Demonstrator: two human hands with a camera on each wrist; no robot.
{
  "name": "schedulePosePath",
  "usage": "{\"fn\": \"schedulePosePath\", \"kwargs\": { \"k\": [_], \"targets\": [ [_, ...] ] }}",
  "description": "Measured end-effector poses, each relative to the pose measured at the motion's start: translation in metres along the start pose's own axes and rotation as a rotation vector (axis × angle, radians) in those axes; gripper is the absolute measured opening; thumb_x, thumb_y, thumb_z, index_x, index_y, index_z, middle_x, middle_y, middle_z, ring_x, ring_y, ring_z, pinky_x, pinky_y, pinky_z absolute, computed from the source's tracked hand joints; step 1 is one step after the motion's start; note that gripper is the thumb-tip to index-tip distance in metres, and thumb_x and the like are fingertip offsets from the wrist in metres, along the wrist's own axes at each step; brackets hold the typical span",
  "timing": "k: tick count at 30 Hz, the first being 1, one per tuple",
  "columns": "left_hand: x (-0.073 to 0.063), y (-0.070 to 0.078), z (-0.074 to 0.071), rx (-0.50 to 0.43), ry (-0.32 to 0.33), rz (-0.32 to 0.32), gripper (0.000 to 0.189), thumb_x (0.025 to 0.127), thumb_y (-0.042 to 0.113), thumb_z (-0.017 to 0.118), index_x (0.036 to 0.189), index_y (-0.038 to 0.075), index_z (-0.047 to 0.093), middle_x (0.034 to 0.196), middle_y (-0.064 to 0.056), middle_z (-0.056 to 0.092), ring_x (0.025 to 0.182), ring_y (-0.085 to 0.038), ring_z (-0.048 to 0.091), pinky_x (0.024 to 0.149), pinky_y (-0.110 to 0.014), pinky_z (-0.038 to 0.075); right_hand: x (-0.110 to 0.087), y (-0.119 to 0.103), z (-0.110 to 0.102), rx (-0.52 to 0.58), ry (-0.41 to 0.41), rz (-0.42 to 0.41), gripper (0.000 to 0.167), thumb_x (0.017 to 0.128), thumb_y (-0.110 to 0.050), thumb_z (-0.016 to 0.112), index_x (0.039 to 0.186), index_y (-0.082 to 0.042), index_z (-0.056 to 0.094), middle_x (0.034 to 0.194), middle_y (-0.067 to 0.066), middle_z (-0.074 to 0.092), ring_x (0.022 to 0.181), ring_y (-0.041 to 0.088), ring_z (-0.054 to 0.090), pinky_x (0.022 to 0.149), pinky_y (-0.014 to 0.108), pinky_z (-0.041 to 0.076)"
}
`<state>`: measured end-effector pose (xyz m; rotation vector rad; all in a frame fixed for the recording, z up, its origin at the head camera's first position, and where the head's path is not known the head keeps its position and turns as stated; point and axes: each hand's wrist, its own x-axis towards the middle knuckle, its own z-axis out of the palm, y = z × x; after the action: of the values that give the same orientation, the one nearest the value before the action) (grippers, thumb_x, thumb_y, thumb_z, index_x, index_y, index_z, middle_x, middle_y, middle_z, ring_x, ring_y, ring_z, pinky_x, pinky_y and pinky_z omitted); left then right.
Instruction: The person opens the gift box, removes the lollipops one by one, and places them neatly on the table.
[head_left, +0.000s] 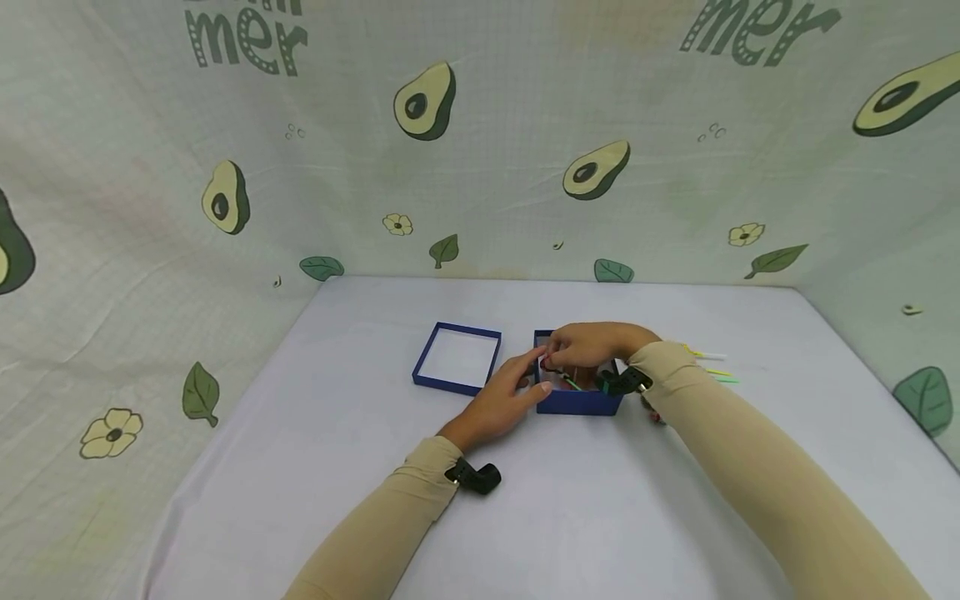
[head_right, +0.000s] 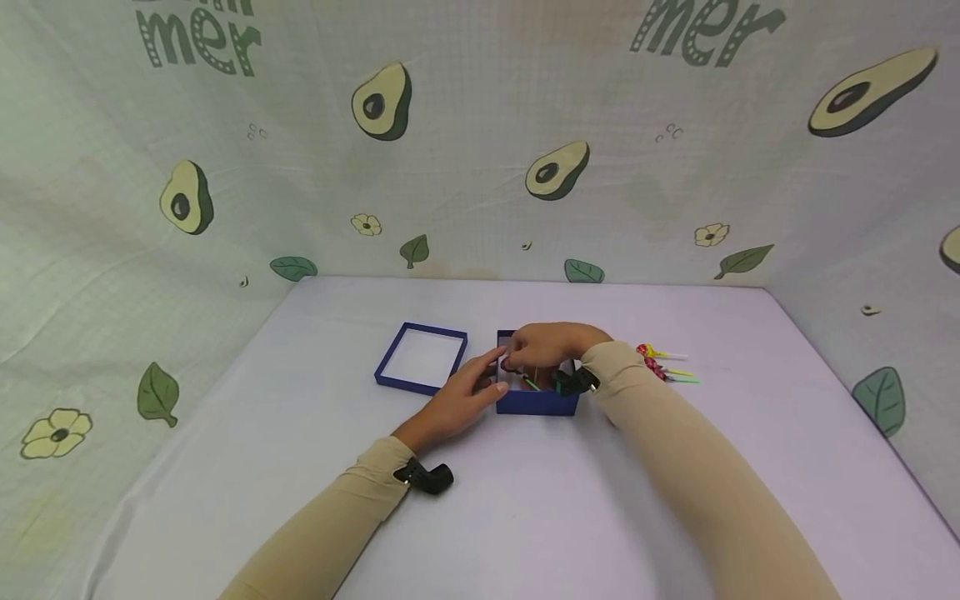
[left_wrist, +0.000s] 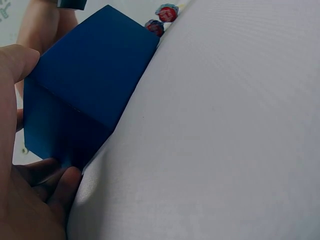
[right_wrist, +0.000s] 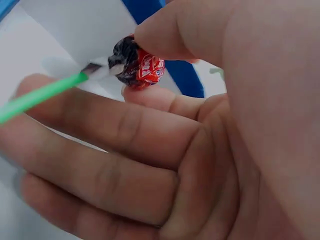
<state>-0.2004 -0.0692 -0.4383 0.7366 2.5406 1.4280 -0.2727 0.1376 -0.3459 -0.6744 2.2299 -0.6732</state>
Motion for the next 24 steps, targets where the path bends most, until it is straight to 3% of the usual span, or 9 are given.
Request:
{"fn": "schedulePosePath", "kwargs": {
  "k": [9,16,24],
  "targets": [
    [0.0,0.001,0.001,-0.002,0.006,-0.022,0.066,0.1,0.058,0.05,0.158,0.041,0.025,0.159,0.0,0.03,0.136,-0.022,0.045,0.11,-0.042,0.039,-0.01,0.006,-0.012,-0.066,0.129,-0.099,0.017,0.098,-0.02,0.058,0.102,-0.005,0.063,0.089,0.005,0.07,0.076,0.018,0.065,0.071,0.035,0.055],
    [0.001,0.001,0.001,0.009,0.012,-0.01,0.067,0.1,0.056,0.05,0.159,0.034,0.027,0.159,-0.001,0.032,0.137,-0.021,0.043,0.111,-0.04,0.038,-0.023,0.008,-0.019,0.02,0.273,-0.145,0.021,0.099,-0.019,0.055,0.109,-0.003,0.063,0.096,0.012,0.075,0.087,0.021,0.069,0.079,0.039,0.058],
    [0.0,0.003,0.002,0.012,0.008,-0.03,0.067,0.101,0.057,0.049,0.16,0.034,0.026,0.159,-0.002,0.032,0.137,-0.022,0.044,0.111,-0.041,0.038,-0.031,0.018,-0.016,0.075,0.416,-0.155,0.026,0.101,-0.028,0.059,0.114,-0.006,0.064,0.095,0.004,0.075,0.09,0.023,0.068,0.081,0.04,0.057]
  ]
}}
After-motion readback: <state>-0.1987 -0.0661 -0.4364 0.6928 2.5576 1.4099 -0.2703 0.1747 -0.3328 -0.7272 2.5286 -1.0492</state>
